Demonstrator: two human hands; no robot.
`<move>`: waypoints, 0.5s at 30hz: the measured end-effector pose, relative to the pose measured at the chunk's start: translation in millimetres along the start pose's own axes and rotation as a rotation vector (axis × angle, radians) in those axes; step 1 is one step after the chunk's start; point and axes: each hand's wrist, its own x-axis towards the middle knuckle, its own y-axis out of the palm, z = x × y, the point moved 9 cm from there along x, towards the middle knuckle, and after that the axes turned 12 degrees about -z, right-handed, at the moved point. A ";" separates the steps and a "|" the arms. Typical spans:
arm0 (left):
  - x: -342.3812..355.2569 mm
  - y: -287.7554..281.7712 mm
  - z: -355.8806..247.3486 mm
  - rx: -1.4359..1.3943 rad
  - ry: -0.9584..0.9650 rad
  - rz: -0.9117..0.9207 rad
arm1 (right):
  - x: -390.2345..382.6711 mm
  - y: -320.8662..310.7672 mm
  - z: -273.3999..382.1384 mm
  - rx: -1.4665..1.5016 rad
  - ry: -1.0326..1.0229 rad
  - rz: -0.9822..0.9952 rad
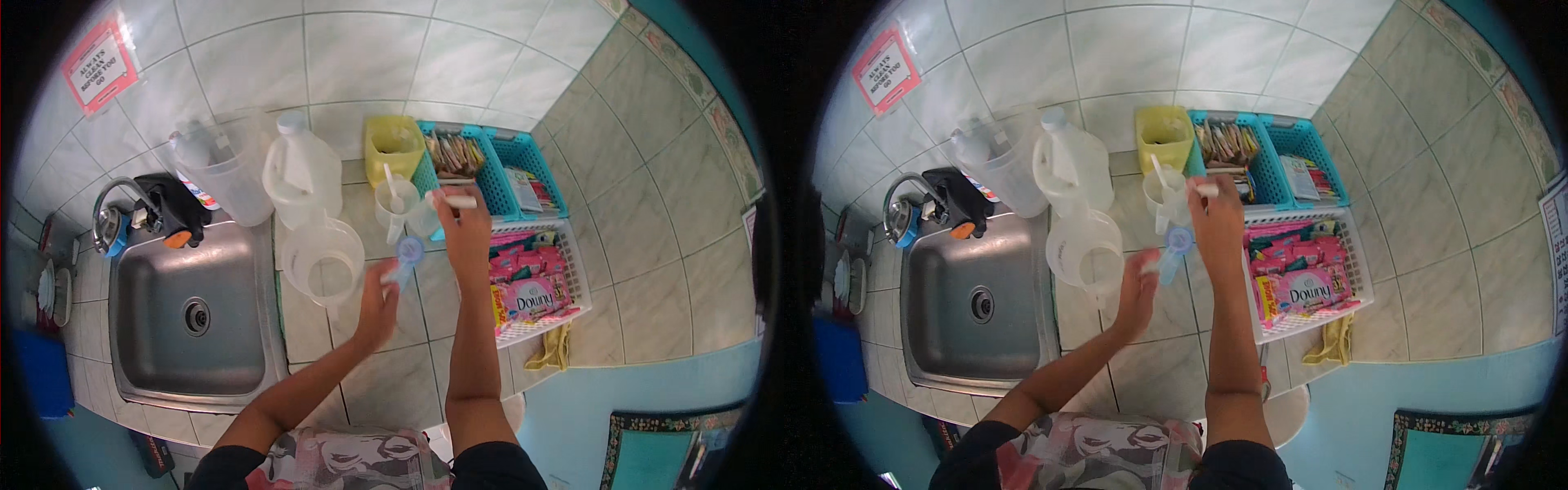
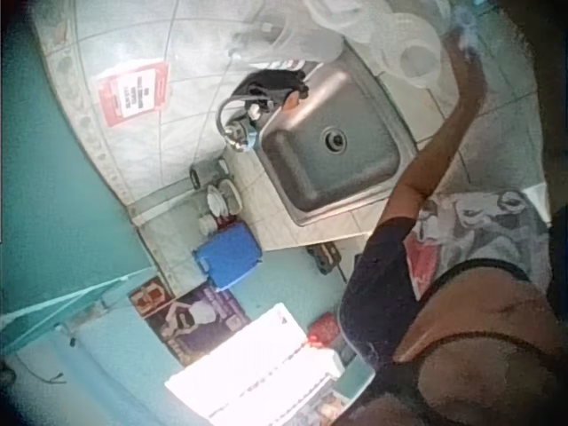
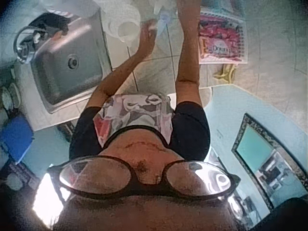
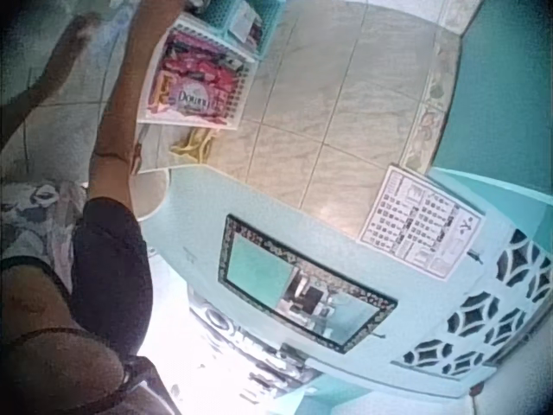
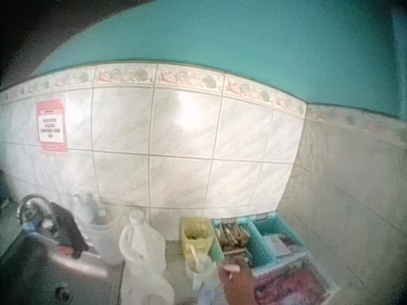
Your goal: Preparing laundry detergent packets and pouring them into the washing machine dispensers.
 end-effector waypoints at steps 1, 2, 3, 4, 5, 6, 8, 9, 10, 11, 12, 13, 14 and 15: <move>14.4 1.3 6.2 0.011 0.014 -0.088 | -15.2 -8.8 -0.3 -0.015 0.051 0.030; 28.5 0.2 11.5 0.093 0.037 -0.176 | -33.1 -15.0 -3.0 -0.028 0.104 0.061; 40.8 -4.0 16.7 0.180 0.063 -0.270 | -52.4 -14.7 -6.6 -0.075 0.190 0.133; 51.8 -1.3 29.2 0.185 0.062 -0.275 | -71.7 -14.5 -9.9 -0.121 0.272 0.206; 58.8 0.3 39.0 0.304 0.103 -0.347 | -88.3 -21.4 -15.5 -0.128 0.273 0.202; 62.5 2.4 43.7 0.424 0.146 -0.417 | -109.0 -19.9 -26.6 -0.194 0.200 0.258; 72.1 11.7 55.0 0.482 0.105 -0.423 | -139.2 -16.1 -45.4 -0.253 0.129 0.313; 76.0 13.2 59.9 0.538 0.065 -0.436 | -151.9 -10.5 -51.9 -0.351 0.082 0.390; 78.6 16.7 61.3 0.540 0.067 -0.431 | -162.5 -4.8 -61.2 -0.450 0.039 0.467; 80.6 20.1 67.8 0.568 0.004 -0.403 | -166.9 -4.3 -69.9 -0.450 0.042 0.463; 82.6 23.4 74.2 0.596 -0.059 -0.375 | -172.2 -0.5 -75.1 -0.475 -0.016 0.497; 86.5 21.6 79.0 0.599 -0.056 -0.379 | -176.4 4.8 -76.3 -0.495 -0.078 0.535; 91.3 20.9 86.8 0.573 -0.083 -0.353 | -177.3 6.4 -80.6 -0.490 -0.080 0.535; 95.3 20.6 94.4 0.547 -0.109 -0.328 | -175.3 5.8 -82.0 -0.464 -0.097 0.491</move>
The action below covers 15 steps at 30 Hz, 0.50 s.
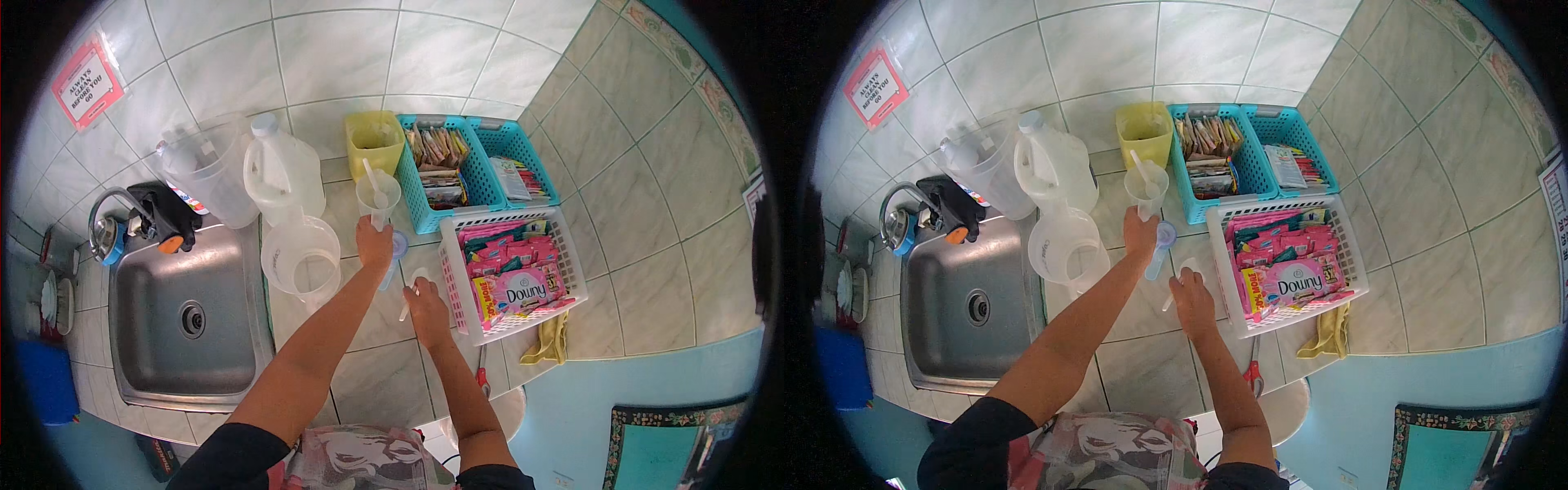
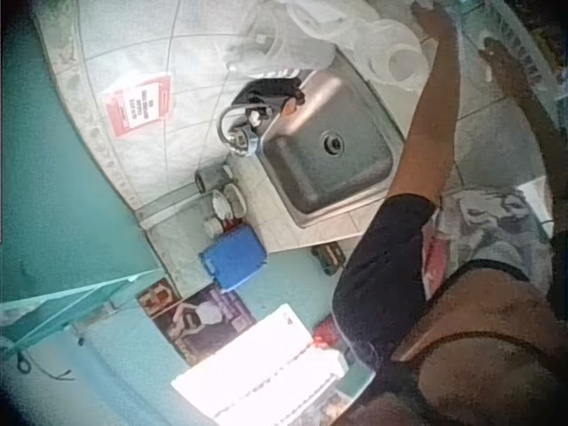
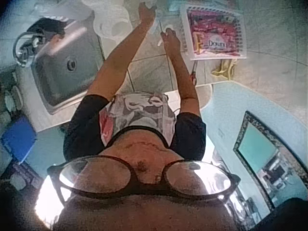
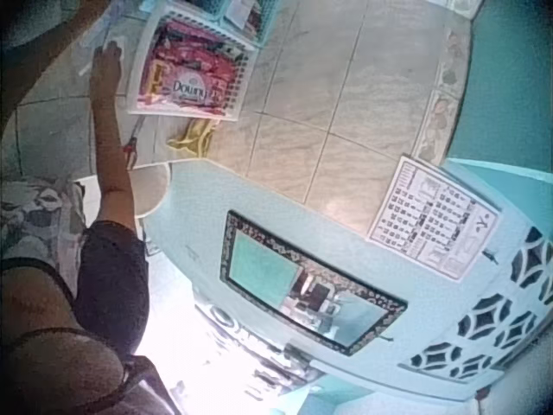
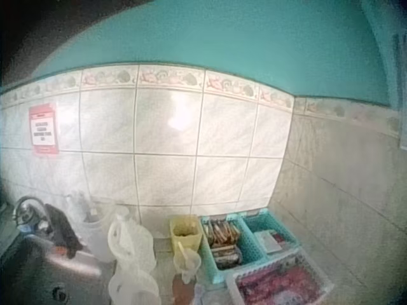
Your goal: Preparing laundry detergent packets and pouring them into the washing machine dispensers.
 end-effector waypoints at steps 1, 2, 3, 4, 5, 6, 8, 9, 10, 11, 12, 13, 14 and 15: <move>1.0 1.3 -2.3 0.002 -0.001 0.003 | 2.1 -4.5 -0.6 0.017 -0.006 -0.046; 1.8 2.6 -5.6 0.009 0.011 0.013 | 2.9 -4.4 -0.6 0.017 -0.004 -0.043; 1.5 2.4 -7.9 0.016 0.023 0.022 | 4.4 -8.0 -0.6 -0.021 0.003 -0.082; -2.0 0.4 -12.9 0.018 0.021 0.026 | 6.4 -13.5 -0.7 -0.060 0.013 -0.121; -6.1 -6.1 -27.1 -0.002 0.073 0.007 | 8.6 -16.5 1.0 -0.060 0.016 -0.118; -9.4 -14.1 -41.0 -0.021 0.124 -0.015 | 11.4 -19.9 5.1 -0.051 0.006 -0.118; -14.5 -24.2 -63.3 -0.083 0.147 0.046 | 17.9 -22.2 9.3 -0.039 -0.012 -0.116; -17.2 -29.6 -75.6 -0.145 0.173 0.107 | 22.7 -23.3 12.5 -0.045 -0.061 -0.142; -19.8 -42.4 -87.1 -0.145 0.171 0.103 | 27.3 -24.6 15.2 -0.054 -0.108 -0.170; -25.3 -51.3 -104.2 -0.223 0.183 0.192 | 34.9 -22.5 16.2 -0.051 -0.113 -0.172; -31.8 -62.9 -121.6 -0.298 0.195 0.280 | 41.7 -13.7 21.2 -0.081 -0.162 -0.123; -36.2 -81.6 -137.6 -0.301 0.195 0.282 | 44.9 -5.4 22.7 -0.119 -0.204 -0.075; -42.6 -102.5 -157.5 -0.382 0.189 0.379 | 49.6 -0.6 26.7 -0.114 -0.212 -0.079; -48.2 -122.1 -170.5 -0.462 0.183 0.474 | 52.1 8.9 35.9 -0.103 -0.269 -0.066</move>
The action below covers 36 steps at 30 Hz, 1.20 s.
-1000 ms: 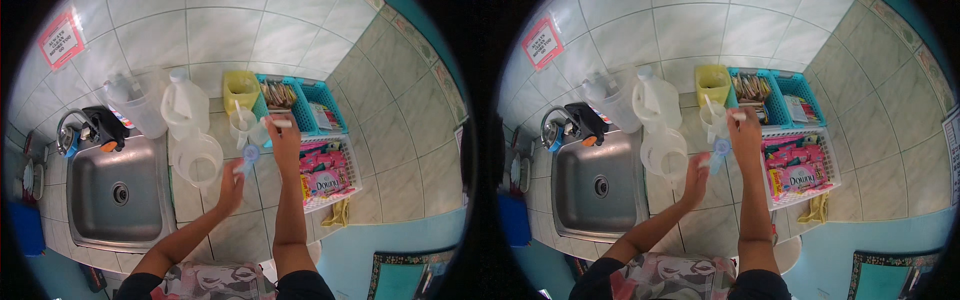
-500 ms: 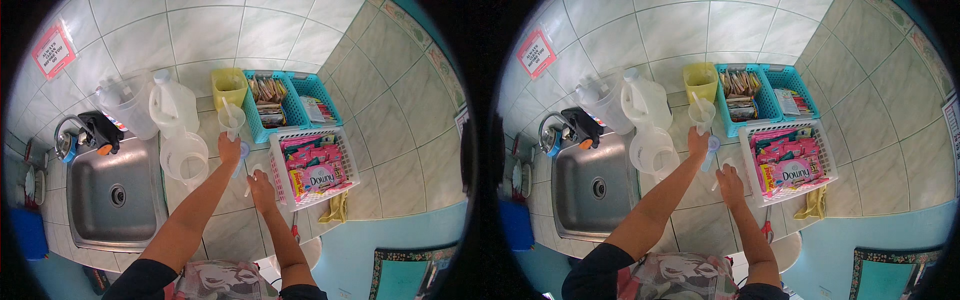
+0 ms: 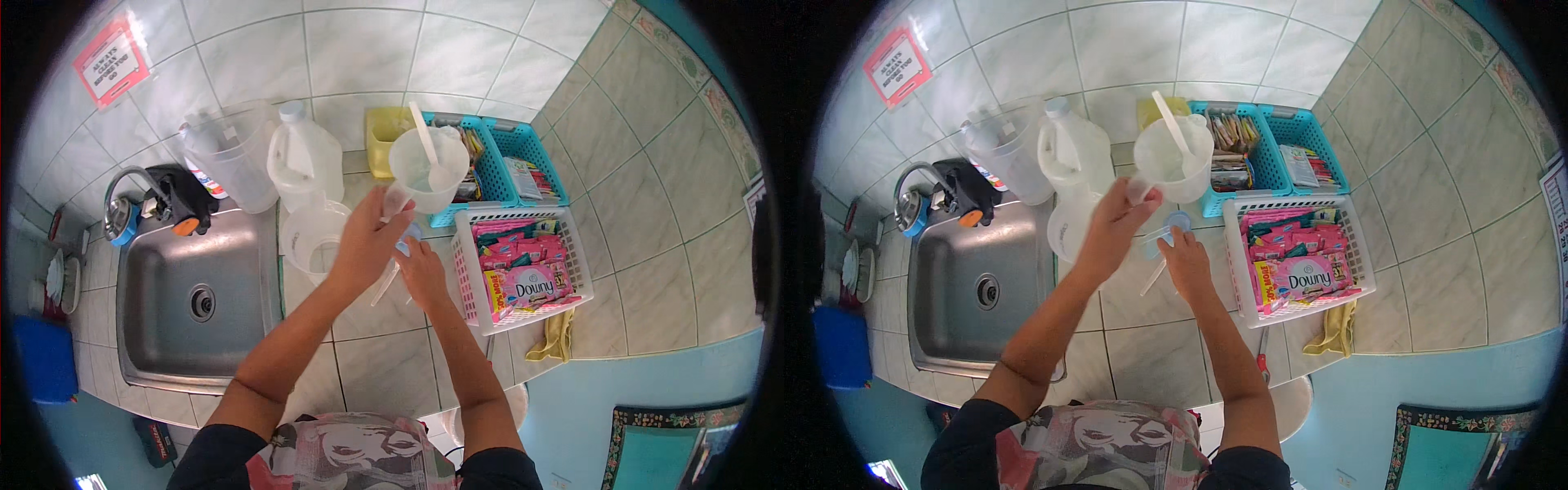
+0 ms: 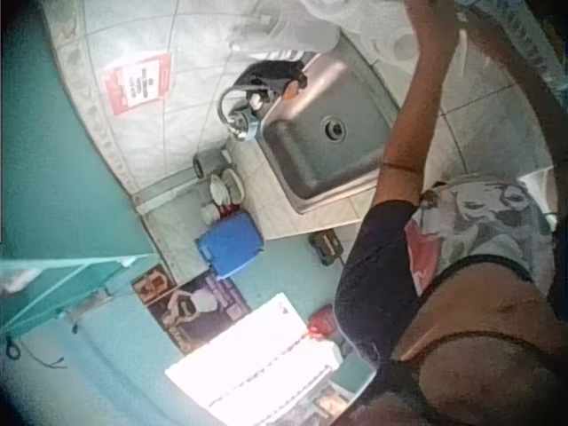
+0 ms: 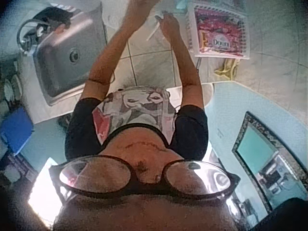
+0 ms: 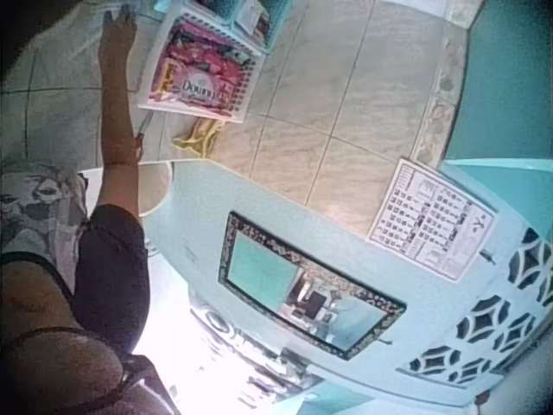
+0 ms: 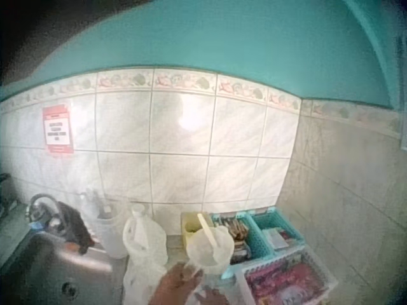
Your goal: Preparing laundry detergent packets and pouring them into the washing machine dispensers.
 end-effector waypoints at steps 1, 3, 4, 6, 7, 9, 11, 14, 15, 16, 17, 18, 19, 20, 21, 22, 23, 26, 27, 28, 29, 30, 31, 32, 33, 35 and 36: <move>-8.1 -18.8 -16.0 -0.032 0.021 0.004 | 4.3 8.3 12.3 0.020 -0.066 0.006; -26.0 -55.6 -38.1 -0.021 0.008 -0.008 | 5.5 20.2 19.7 0.015 -0.105 -0.005; -35.6 -77.9 -44.7 0.027 -0.025 -0.036 | 6.6 27.2 25.3 0.007 -0.133 -0.012; -52.6 -118.5 -60.5 0.156 0.066 -0.092 | 9.6 36.4 20.0 -0.016 -0.097 -0.030; -62.6 -139.0 -64.4 0.165 0.073 -0.119 | 15.0 40.1 17.0 -0.040 -0.053 -0.046; -79.0 -175.6 -58.8 0.209 0.041 -0.202 | 19.3 44.5 11.2 -0.073 -0.043 -0.062; -100.7 -213.8 -44.9 0.282 0.033 -0.278 | 28.0 49.3 11.4 -0.094 -0.042 -0.080; -126.6 -246.6 -7.7 0.370 -0.003 -0.352 | 32.5 75.3 -1.0 -0.131 -0.009 0.054; -133.2 -253.9 7.5 0.389 -0.027 -0.353 | 32.5 78.7 -6.4 -0.137 -0.025 0.040; -137.9 -263.4 26.0 0.394 -0.035 -0.377 | 34.2 82.8 -8.3 -0.139 -0.046 0.028; -143.5 -268.5 48.1 0.390 -0.058 -0.346 | 38.6 88.7 -8.4 -0.195 -0.036 0.094; -148.1 -270.6 65.0 0.382 -0.082 -0.309 | 42.9 90.6 -9.0 -0.258 -0.023 0.159; -150.0 -273.0 72.9 0.381 -0.092 -0.325 | 45.7 88.0 -6.6 -0.251 -0.038 0.168; -149.0 -266.2 79.4 0.422 -0.080 -0.269 | 47.4 80.0 -7.8 -0.235 -0.007 0.131; -148.3 -260.4 85.8 0.460 -0.069 -0.209 | 48.4 73.3 -7.9 -0.221 0.027 0.095; -147.0 -260.5 92.3 0.454 -0.078 -0.210 | 49.1 69.5 -5.0 -0.224 0.024 0.105; -145.1 -256.8 99.0 0.448 -0.084 -0.169 | 52.5 58.4 -2.7 -0.161 0.043 0.030; -136.3 -255.5 127.1 0.419 -0.120 -0.088 | 59.1 31.9 2.3 -0.061 0.078 -0.125; -132.5 -254.7 138.1 0.407 -0.147 -0.059 | 58.6 18.4 4.0 -0.014 0.085 -0.214; -128.2 -254.9 147.0 0.397 -0.150 -0.044 | 58.0 8.8 7.7 -0.028 0.094 -0.209; -124.4 -257.5 156.1 0.374 -0.192 -0.049 | 59.6 -6.1 13.4 -0.043 0.115 -0.235; -120.2 -259.6 164.7 0.351 -0.232 -0.053 | 61.2 -22.0 19.0 -0.058 0.136 -0.263; -112.0 -255.9 162.2 0.343 -0.233 -0.039 | 60.4 -37.1 23.5 -0.073 0.143 -0.261; -104.8 -251.0 158.9 0.388 -0.255 0.016 | 58.8 -54.0 30.7 -0.075 0.145 -0.299; -102.0 -245.4 159.0 0.435 -0.276 0.071 | 56.8 -70.8 39.1 -0.077 0.146 -0.337; -95.7 -244.7 146.3 0.438 -0.098 0.001 | 54.9 -97.7 65.0 -0.058 0.119 -0.334; -95.2 -245.3 127.7 0.430 0.090 -0.071 | 51.0 -113.9 83.6 -0.045 0.084 -0.339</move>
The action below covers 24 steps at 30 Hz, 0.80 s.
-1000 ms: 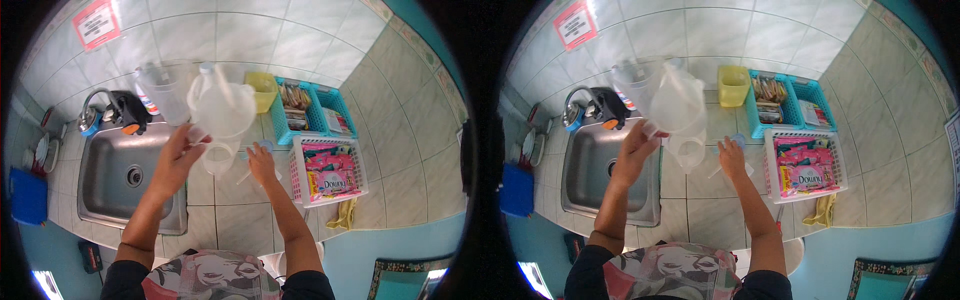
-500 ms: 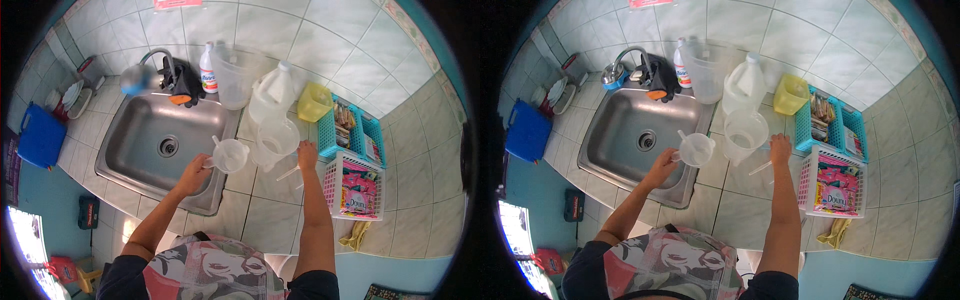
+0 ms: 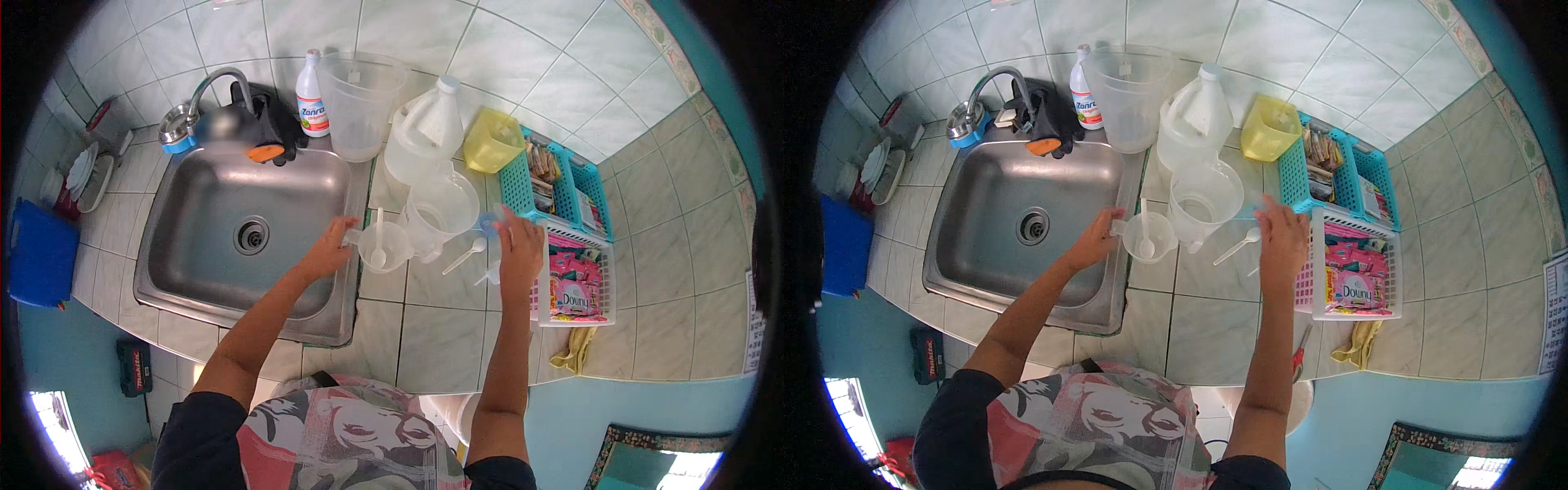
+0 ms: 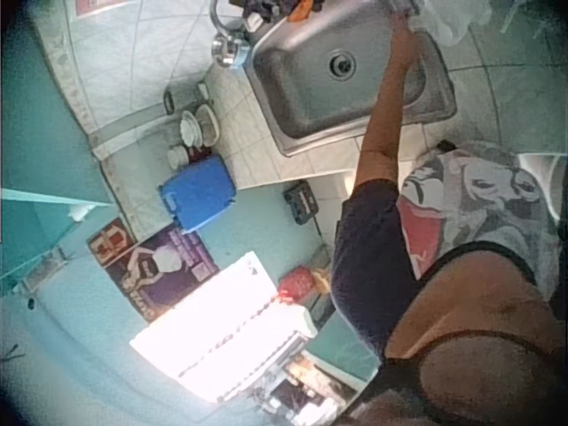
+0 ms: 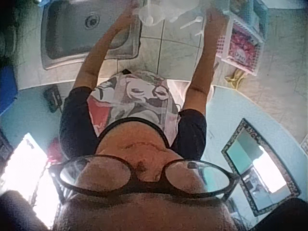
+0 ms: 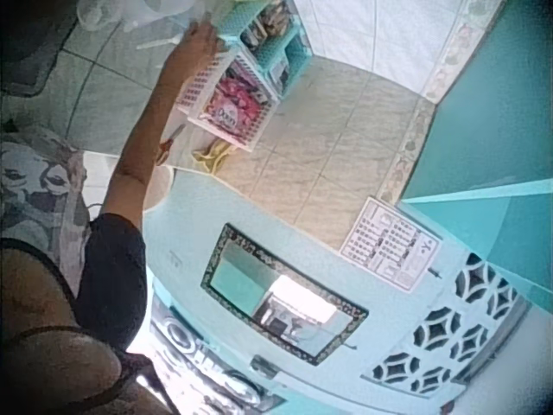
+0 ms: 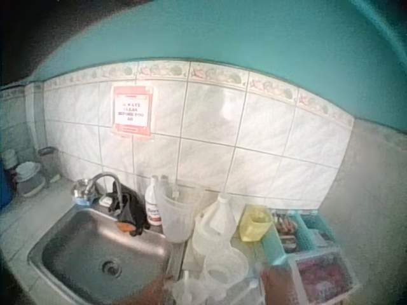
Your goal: Preparing laundry detergent packets and pouring them into the washing machine dispensers.
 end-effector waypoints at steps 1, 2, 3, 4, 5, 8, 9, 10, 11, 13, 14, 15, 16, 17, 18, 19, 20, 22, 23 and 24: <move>0.3 0.8 -7.1 -0.004 0.005 0.005 | -2.0 -11.4 12.6 -0.007 0.002 -0.003; 1.4 -11.4 -23.6 0.049 0.074 -0.120 | -7.4 -16.9 31.7 0.028 -0.049 0.031; -0.3 -24.4 -40.9 0.103 0.142 -0.249 | -15.0 -17.9 50.2 0.065 -0.100 0.066; -5.6 -26.0 -52.5 0.100 0.147 -0.245 | -24.6 -16.5 68.5 0.117 -0.146 0.100; -13.5 -22.6 -50.6 -0.017 -0.006 -0.188 | -35.6 -13.7 86.2 0.170 -0.190 0.137; -36.1 -7.7 -67.9 -0.121 -0.162 -0.039 | -58.5 -3.9 120.1 0.237 -0.190 0.251; -42.0 3.3 -76.7 -0.109 -0.167 0.055 | -65.7 0.4 124.0 0.256 -0.180 0.274; -45.0 3.4 -85.1 -0.105 -0.165 0.049 | -71.3 5.0 129.1 0.283 -0.173 0.297; -48.1 4.9 -87.6 -0.076 -0.223 0.053 | -73.2 5.7 133.0 0.289 -0.176 0.293; -52.9 5.4 -85.1 -0.047 -0.271 0.053 | -75.0 7.0 139.2 0.307 -0.187 0.306; -55.1 10.6 -80.2 -0.106 -0.271 0.086 | -76.5 7.1 141.5 0.305 -0.190 0.298; -57.3 15.9 -77.2 -0.165 -0.270 0.121 | -80.4 9.9 142.9 0.308 -0.177 0.326; -58.3 17.1 -74.3 -0.165 -0.258 0.122 | -80.7 13.1 144.6 0.313 -0.164 0.352; -58.9 13.8 -69.8 -0.233 -0.284 0.061 | -77.8 12.2 146.5 0.308 -0.165 0.341; -58.5 9.3 -66.2 -0.302 -0.309 0.000 | -70.6 4.2 148.8 0.349 -0.162 0.261; -58.3 7.6 -68.8 -0.305 -0.299 0.005 | -65.1 -4.4 147.9 0.388 -0.158 0.182; -58.2 0.2 -67.7 -0.297 -0.339 -0.037 | -67.3 -1.5 140.4 0.382 -0.159 0.174; -56.6 -11.2 -59.5 -0.289 -0.374 -0.081 | -72.8 -1.7 92.1 0.430 0.111 -0.088; -56.7 -16.6 -50.1 -0.288 -0.398 -0.113 | -76.4 4.5 85.9 0.429 0.108 -0.091; -57.3 -21.8 -41.7 -0.286 -0.424 -0.146 | -84.8 18.4 57.6 0.502 0.401 -0.081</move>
